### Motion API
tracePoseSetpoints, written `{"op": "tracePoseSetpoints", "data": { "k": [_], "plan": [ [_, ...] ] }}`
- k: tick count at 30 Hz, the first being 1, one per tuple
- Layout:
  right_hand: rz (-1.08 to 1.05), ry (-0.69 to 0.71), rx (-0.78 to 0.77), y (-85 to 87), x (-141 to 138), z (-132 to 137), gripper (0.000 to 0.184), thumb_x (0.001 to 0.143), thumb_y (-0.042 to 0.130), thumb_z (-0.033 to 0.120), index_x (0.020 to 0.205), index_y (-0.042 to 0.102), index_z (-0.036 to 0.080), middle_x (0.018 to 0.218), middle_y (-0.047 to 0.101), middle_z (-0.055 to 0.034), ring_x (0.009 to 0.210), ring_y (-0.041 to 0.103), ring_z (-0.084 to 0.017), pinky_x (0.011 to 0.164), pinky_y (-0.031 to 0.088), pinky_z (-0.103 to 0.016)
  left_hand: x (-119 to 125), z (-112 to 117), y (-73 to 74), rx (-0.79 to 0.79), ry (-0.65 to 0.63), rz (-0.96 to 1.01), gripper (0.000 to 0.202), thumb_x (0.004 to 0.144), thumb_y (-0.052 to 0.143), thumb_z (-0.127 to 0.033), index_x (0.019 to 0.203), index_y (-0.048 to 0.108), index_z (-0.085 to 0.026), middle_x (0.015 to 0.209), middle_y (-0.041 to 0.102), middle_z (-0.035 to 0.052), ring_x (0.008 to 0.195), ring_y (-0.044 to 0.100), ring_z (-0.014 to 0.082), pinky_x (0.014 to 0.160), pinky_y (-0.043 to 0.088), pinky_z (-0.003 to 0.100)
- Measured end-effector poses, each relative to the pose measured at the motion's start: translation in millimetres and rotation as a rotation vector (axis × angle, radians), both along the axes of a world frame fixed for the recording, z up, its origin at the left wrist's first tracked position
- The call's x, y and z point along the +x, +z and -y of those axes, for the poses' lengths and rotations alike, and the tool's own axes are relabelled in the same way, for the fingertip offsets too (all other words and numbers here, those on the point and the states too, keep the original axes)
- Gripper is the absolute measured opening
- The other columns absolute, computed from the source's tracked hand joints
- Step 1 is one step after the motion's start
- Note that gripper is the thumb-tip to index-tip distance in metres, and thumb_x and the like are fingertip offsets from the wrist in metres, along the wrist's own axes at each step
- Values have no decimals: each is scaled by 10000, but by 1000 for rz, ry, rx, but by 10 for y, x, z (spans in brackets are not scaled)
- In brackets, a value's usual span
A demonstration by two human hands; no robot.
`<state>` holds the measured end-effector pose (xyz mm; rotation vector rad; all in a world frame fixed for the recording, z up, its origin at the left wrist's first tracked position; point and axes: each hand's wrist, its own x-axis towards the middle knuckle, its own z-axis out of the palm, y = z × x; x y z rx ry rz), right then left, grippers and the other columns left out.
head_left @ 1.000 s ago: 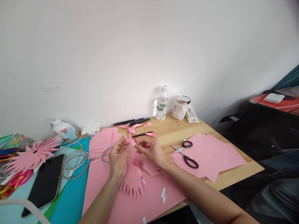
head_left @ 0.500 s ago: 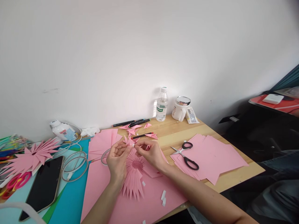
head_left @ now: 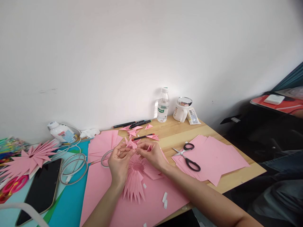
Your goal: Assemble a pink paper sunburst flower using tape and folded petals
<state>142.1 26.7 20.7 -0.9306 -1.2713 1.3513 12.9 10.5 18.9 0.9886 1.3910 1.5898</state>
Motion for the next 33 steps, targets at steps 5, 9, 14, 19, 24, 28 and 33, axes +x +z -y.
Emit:
{"op": "tracePoseSetpoints", "data": {
  "k": [5,9,14,19,24,28,33],
  "plan": [
    [289,-111,247,-86,-23,-1,118,787,532,238,686,570,190,709,589,-24,654,549,-143,567,478,-260,16,7,-6,-15,-46,-13,348,518,817,-240,817,654,-169,704,656,5,643,655,166,640,524,282],
    [488,-161,402,-104,-12,0,123,814,510,199,696,545,194,768,585,-53,725,547,-175,630,455,-298,38,13,-2,-33,-51,20,290,516,809,-253,763,688,-161,750,689,28,666,643,175,643,509,286],
    [394,-84,372,5,68,-46,240,860,506,265,636,552,193,729,611,-35,722,568,-156,636,469,-278,34,-20,15,-58,-88,193,337,522,813,-244,830,712,-154,766,685,27,666,606,140,657,486,269],
    [194,-17,198,45,60,-60,124,785,591,301,757,573,182,725,621,-9,594,572,-114,485,457,-216,18,-56,59,-83,-209,423,318,513,825,-210,809,721,-161,800,681,36,669,603,130,663,494,270],
    [255,-47,245,10,103,-119,124,779,567,296,783,599,176,818,654,-30,659,600,-128,544,476,-232,-12,-49,99,-101,-353,482,272,597,782,-153,862,721,-150,870,688,47,717,609,123,679,493,239],
    [543,-275,212,8,386,-312,174,763,592,302,893,605,189,869,679,-40,756,621,-169,666,460,-285,-87,-88,96,-50,-334,525,295,615,757,-113,904,710,-145,821,686,34,674,605,107,670,489,224],
    [1030,-293,-35,16,715,-470,247,722,640,317,934,588,203,908,682,-45,870,613,-222,636,396,-279,-148,-139,113,-77,-275,620,308,579,744,-93,880,696,-140,788,685,37,662,617,135,673,510,267]
  ]
}}
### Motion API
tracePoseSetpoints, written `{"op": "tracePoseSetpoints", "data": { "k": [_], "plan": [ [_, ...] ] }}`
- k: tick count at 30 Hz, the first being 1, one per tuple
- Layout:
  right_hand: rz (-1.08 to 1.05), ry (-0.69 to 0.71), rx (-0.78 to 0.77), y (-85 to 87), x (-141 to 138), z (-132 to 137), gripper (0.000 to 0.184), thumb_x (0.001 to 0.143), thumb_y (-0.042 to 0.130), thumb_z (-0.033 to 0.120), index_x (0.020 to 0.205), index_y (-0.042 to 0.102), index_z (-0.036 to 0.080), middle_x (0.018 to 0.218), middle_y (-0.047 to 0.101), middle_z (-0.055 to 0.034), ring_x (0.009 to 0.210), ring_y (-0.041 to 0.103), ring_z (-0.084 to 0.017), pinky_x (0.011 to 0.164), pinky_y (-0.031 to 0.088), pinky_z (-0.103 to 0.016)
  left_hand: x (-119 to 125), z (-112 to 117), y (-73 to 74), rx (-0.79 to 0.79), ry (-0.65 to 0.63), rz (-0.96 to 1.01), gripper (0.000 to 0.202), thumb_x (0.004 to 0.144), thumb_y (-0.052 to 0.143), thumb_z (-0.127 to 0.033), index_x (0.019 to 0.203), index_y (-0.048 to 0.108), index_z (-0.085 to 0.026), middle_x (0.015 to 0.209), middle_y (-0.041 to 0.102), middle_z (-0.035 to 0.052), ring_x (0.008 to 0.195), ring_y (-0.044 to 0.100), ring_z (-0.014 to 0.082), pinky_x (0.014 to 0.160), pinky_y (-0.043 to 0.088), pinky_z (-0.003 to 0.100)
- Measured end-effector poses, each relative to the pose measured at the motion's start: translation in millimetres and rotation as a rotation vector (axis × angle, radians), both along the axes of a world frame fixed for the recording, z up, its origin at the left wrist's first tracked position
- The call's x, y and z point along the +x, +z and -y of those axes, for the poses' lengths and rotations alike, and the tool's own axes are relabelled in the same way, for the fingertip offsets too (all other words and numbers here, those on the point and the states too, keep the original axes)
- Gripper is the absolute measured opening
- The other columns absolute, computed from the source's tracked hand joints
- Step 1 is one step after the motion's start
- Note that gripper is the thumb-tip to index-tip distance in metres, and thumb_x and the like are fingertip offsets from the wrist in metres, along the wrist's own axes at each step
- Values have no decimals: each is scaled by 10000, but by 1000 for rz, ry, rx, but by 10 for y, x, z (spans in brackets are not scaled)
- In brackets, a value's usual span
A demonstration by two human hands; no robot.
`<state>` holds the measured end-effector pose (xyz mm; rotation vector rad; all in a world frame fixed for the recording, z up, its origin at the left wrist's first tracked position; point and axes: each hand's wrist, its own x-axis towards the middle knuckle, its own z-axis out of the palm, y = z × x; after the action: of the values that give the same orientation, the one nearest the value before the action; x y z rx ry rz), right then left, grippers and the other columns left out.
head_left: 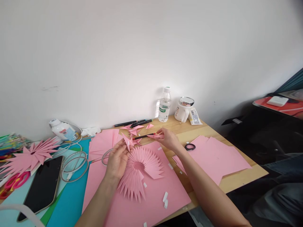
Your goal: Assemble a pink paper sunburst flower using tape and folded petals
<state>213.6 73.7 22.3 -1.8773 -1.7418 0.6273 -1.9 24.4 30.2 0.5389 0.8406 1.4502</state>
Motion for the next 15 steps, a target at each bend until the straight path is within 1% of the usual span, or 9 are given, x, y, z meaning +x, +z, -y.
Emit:
{"op": "tracePoseSetpoints", "data": {
  "k": [3,5,7,10,13,15],
  "plan": [
    [57,51,-72,-5,14,7,281,695,666,312,946,590,211,930,685,-31,893,613,-214,624,387,-262,6,1,24,-53,27,59,207,611,765,-225,775,677,-135,728,660,31,650,608,144,635,512,276],
    [35,80,-68,-5,-22,16,297,702,670,337,957,587,210,946,685,-21,882,619,-196,616,393,-249,15,7,37,-35,44,42,229,609,784,-290,730,660,-139,665,625,5,619,582,122,617,499,254],
    [43,93,-31,10,-57,17,251,761,620,364,956,588,208,975,681,-19,885,621,-179,627,403,-242,16,13,50,16,55,-47,253,570,812,-266,717,652,-137,632,597,-18,584,542,91,604,472,222],
    [114,96,16,83,-54,39,169,849,511,288,978,587,210,1025,671,-18,908,617,-161,666,403,-238,-26,20,98,54,103,-213,288,507,826,-199,713,632,-144,618,580,-38,551,502,71,575,428,209],
    [179,98,-1,200,56,167,198,823,509,170,1002,591,191,1041,664,-50,929,608,-191,685,387,-262,-165,32,185,24,127,-377,279,516,800,-239,686,595,-157,568,541,-53,508,474,74,532,387,223],
    [252,91,-38,268,191,329,247,786,516,108,1012,600,160,1014,661,-97,939,597,-239,686,371,-292,-310,44,240,21,132,-559,263,537,777,-275,665,579,-160,547,514,-59,477,445,71,504,353,223]
  ]
}}
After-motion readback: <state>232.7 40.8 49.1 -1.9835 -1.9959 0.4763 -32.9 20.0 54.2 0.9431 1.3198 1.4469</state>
